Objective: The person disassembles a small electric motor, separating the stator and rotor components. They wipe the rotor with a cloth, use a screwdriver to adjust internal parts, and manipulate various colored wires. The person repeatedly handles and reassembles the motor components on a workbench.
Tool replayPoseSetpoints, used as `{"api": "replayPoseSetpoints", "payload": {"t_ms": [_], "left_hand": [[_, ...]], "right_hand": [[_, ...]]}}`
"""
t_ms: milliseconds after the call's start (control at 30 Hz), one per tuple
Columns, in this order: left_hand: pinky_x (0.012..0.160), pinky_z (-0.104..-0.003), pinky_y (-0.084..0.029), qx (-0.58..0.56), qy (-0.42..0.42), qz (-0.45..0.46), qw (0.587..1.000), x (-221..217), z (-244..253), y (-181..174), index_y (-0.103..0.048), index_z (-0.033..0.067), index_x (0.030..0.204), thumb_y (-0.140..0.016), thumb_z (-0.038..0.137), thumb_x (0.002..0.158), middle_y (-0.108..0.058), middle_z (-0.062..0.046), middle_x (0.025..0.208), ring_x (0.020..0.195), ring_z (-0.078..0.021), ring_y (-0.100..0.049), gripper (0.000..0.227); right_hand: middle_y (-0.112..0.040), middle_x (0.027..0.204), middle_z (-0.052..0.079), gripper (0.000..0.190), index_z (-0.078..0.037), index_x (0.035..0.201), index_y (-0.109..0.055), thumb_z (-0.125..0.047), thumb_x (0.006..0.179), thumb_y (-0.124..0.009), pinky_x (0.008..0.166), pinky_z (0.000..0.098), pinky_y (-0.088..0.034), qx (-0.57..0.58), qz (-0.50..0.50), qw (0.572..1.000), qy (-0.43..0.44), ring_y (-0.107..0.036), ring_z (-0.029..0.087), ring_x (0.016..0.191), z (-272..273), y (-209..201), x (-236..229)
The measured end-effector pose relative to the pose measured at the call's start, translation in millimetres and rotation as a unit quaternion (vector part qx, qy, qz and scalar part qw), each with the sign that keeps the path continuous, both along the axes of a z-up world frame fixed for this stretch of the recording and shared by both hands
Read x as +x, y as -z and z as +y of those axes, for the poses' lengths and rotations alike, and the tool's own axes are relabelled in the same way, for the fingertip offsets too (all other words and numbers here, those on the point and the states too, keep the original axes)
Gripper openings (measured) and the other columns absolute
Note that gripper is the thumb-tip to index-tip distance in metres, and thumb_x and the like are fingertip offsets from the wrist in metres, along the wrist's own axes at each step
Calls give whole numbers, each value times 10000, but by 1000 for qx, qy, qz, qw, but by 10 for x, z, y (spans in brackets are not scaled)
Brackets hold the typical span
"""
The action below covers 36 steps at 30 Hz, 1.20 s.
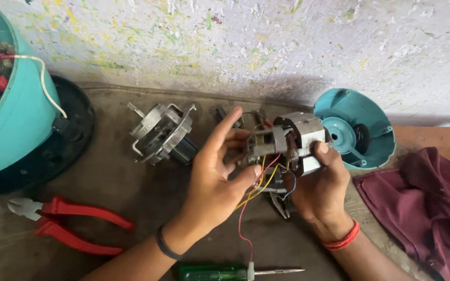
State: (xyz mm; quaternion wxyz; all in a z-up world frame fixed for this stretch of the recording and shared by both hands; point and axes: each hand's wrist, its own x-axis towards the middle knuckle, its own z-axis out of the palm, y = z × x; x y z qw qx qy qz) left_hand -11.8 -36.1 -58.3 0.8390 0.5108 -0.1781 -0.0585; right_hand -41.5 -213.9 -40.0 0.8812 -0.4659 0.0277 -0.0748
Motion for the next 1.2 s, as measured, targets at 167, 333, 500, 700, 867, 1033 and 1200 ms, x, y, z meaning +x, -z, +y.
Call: {"api": "replayPoseSetpoints", "payload": {"t_ms": [167, 333, 500, 700, 867, 1033, 1200], "left_hand": [[906, -321, -607, -66, -47, 45, 996, -9, -25, 10, -512, 29, 1474, -730, -106, 860, -586, -78, 1199, 1090, -157, -616, 666], [942, -338, -638, -32, -134, 3, 991, -54, -47, 68, -625, -11, 1333, -751, -52, 912, -573, -68, 1189, 1113, -172, -629, 441], [1016, -360, -628, 7, -145, -24, 989, -86, -52, 69, -646, -17, 1286, -725, -34, 964, -525, -100, 1297, 1218, -200, -606, 332], [1057, -381, -537, 127, -44, -105, 985, -246, 56, -95, -444, 16, 1562, -639, -28, 771, -394, -147, 1476, 1338, -258, -528, 815], [1230, -447, -384, 226, -66, -244, 941, -135, 116, -159, -323, -14, 1599, -784, 20, 718, -323, -216, 1623, 1517, -376, -402, 995], [1261, -469, -371, 260, -108, -288, 916, -123, 104, -210, -391, 12, 1543, -873, 118, 713, -414, -206, 1636, 1510, -387, -433, 966], [1167, -479, -368, 348, -185, -343, 853, -145, 148, -299, -483, 37, 1433, -927, 205, 625, -521, -141, 1537, 1362, -372, -479, 938]], "right_hand": [[-665, 1237, 115, 529, -4, 1359, -561, -293, 932, -683, 1060, 431, -471, 1, -15, 1000, -12, -623, 259, 1154, -3, 120, -22], [-668, 1249, 114, 568, -6, 1358, -559, -306, 892, -682, 1077, 428, -449, 9, 16, 998, -52, -624, 254, 1175, 56, 89, -66], [-670, 1256, 129, 572, 6, 1370, -548, -315, 913, -675, 1066, 442, -461, 6, 9, 999, -49, -629, 267, 1172, 100, 43, -70], [-680, 1225, 119, 497, -51, 1343, -568, -326, 939, -655, 971, 469, -535, 45, 29, 998, -20, -666, 267, 1106, 92, -59, -65], [-682, 1215, 96, 446, -94, 1307, -572, -331, 935, -645, 965, 478, -551, 57, 53, 997, -2, -669, 261, 1114, 85, -83, -58], [-688, 1221, 113, 511, -62, 1340, -574, -360, 931, -649, 978, 474, -547, 77, 58, 995, -13, -671, 269, 1115, 73, -77, -91], [-689, 1228, 124, 532, -57, 1356, -571, -357, 925, -654, 968, 479, -536, 77, 40, 996, -23, -670, 282, 1112, 62, -82, -102]]}}
